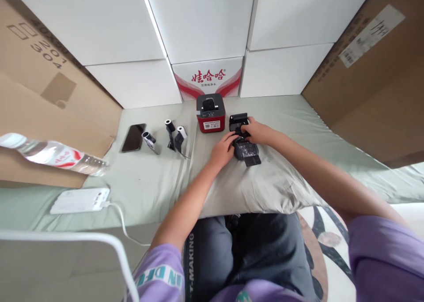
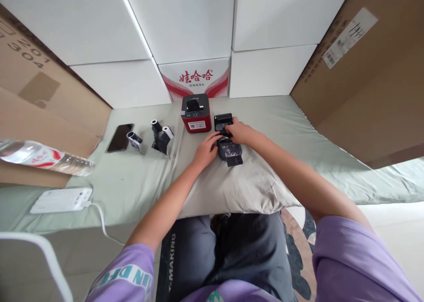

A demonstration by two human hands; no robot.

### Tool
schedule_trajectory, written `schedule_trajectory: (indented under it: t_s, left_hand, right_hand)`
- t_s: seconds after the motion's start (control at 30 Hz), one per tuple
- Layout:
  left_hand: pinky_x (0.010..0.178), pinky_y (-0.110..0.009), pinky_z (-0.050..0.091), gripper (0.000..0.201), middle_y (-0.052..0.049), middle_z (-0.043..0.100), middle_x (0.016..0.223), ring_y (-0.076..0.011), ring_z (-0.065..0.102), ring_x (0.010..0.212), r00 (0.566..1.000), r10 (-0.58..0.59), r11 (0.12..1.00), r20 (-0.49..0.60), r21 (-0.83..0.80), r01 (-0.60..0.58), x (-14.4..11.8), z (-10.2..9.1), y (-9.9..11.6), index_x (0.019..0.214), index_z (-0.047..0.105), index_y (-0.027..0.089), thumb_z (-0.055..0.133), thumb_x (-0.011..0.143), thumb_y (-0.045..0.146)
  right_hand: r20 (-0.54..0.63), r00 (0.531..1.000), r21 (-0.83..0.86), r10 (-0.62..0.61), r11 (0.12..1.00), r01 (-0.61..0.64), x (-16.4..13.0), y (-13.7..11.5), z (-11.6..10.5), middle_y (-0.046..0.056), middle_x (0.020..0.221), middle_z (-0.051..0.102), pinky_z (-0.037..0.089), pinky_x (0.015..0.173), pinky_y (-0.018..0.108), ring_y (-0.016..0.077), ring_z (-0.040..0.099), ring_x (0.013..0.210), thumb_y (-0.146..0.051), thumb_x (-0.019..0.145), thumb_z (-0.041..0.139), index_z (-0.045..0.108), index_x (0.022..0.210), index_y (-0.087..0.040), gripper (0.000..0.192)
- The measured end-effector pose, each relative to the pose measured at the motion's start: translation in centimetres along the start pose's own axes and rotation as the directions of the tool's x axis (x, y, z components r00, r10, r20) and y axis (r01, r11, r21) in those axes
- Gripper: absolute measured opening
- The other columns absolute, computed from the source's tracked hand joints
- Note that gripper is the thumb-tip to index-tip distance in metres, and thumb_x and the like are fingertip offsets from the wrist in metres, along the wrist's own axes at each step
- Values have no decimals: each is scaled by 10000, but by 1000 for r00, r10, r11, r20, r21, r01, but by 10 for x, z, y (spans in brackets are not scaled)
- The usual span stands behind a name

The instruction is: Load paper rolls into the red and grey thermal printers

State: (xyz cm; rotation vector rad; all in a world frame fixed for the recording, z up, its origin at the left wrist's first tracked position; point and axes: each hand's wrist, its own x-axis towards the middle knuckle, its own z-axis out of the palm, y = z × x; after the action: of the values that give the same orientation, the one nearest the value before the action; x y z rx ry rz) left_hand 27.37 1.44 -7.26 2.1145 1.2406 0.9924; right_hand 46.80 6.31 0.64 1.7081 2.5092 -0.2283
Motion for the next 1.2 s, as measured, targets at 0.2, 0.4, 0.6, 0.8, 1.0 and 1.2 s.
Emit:
schedule_trajectory:
  t_s: [0.2, 0.4, 0.6, 0.8, 1.0, 1.2]
  left_hand:
    - [1188, -413, 476, 555, -49, 550, 1553, -237, 564, 1387, 1000, 8, 1000, -10, -18, -8, 1, 2, -3, 1366, 668, 231, 477, 875, 55]
    - [1140, -387, 510, 562, -62, 563, 1536, -230, 583, 1361, 1000, -3, 1000, -23, -11, 3, 2, 0, -2, 1378, 654, 210, 462, 871, 61]
    - [1112, -389, 524, 635, -50, 542, 1559, -244, 582, 1354, 1000, -13, 1000, -18, 12, 13, 1, -1, -2, 1485, 567, 242, 464, 880, 78]
    - [1043, -367, 553, 699, -48, 519, 1580, -252, 630, 1274, 1000, -22, 1000, 1, 13, 22, 1, -1, -3, 1576, 465, 263, 463, 897, 95]
    - [984, -367, 572, 744, -54, 560, 1538, -247, 661, 1207, 996, -93, 995, 12, 24, 93, 0, 0, -2, 1615, 387, 277, 494, 901, 100]
    - [1102, -435, 509, 581, -115, 664, 1404, -288, 636, 1267, 990, -141, 988, 9, 70, 140, 3, 4, -3, 1499, 552, 203, 513, 925, 120]
  right_hand:
    - [-48, 998, -21, 34, 999, -35, 11, -8, 1, 198, 1431, 534, 515, 919, 547, 420, 613, 1148, -179, 753, 814, 792, 1007, -218, 258]
    - [-64, 998, -51, -7, 999, 4, 3, -12, -2, 216, 1346, 555, 475, 948, 500, 420, 545, 1239, -182, 833, 740, 750, 1131, -211, 299]
    - [-69, 998, 37, -14, 999, 17, -6, -2, 2, 145, 1365, 520, 484, 795, 368, 269, 647, 964, -192, 895, 633, 643, 1254, -248, 363]
    - [-114, 989, 205, -96, 972, 118, -1, 19, 5, 121, 1178, 602, 505, 885, 375, 262, 644, 975, -195, 880, 618, 626, 1231, -212, 352]
    - [-293, 943, 459, -156, 842, 282, -6, 37, -14, 121, 1174, 654, 516, 981, 477, 298, 623, 1119, -296, 892, 599, 593, 1145, -211, 267]
    - [-413, 902, 789, -129, 445, 424, -14, -23, -56, 14, 985, 624, 589, 826, 399, 199, 621, 911, -478, 878, 703, 500, 1068, -269, 348]
